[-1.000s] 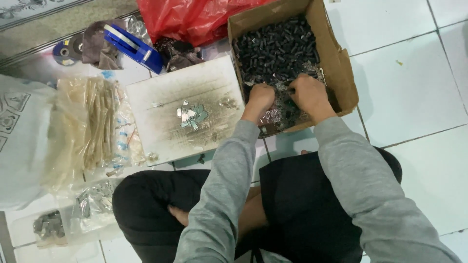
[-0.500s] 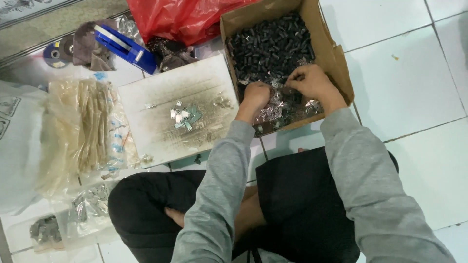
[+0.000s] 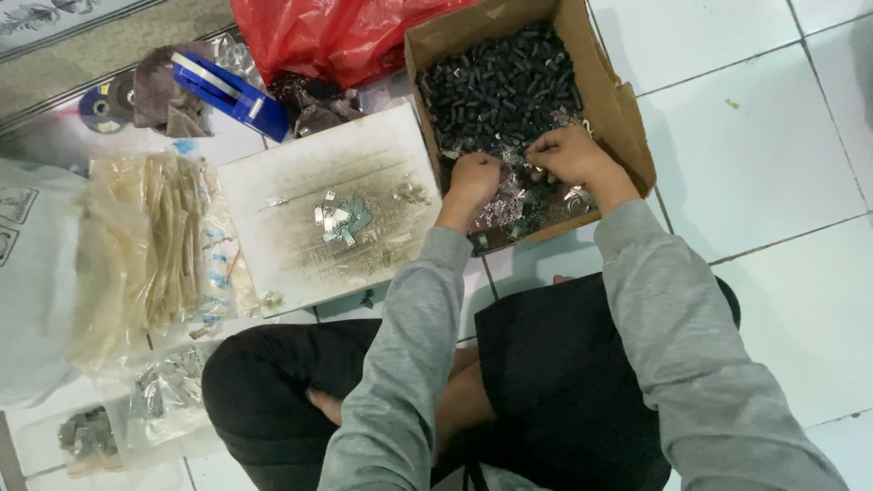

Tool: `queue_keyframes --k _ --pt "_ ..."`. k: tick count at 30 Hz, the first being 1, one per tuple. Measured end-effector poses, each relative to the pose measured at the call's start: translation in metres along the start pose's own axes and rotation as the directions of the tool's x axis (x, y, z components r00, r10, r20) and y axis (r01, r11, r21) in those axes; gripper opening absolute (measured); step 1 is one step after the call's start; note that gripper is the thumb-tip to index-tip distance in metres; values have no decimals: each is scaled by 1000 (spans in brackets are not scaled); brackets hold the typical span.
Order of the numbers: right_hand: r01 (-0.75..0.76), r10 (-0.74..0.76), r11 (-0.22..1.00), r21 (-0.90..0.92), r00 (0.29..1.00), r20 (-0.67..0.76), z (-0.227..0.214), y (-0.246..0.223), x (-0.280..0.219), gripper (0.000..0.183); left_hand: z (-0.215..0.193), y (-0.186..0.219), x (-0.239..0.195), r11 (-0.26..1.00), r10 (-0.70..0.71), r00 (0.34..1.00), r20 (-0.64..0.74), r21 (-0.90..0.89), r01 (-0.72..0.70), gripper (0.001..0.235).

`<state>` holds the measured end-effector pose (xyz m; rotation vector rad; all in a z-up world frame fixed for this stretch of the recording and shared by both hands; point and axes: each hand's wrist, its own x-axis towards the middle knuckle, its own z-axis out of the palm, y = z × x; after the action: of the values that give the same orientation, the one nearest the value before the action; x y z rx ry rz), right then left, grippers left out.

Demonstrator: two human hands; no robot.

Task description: Organizing and sorting small metal components from a board into a cardboard box.

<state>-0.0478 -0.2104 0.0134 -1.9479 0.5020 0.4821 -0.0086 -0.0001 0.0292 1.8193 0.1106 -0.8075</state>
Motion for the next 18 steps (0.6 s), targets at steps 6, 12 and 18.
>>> queue_keyframes --k 6,12,18 --pt "-2 -13 964 266 998 57 1 -28 -22 22 1 3 -4 1000 4 1000 23 0 -4 39" --pt "-87 59 938 335 994 93 6 -38 -27 28 -7 9 -16 992 88 994 72 85 -94 38" --pt "-87 32 954 285 981 191 5 -36 -26 31 5 -28 24 991 68 998 6 119 -69 31"
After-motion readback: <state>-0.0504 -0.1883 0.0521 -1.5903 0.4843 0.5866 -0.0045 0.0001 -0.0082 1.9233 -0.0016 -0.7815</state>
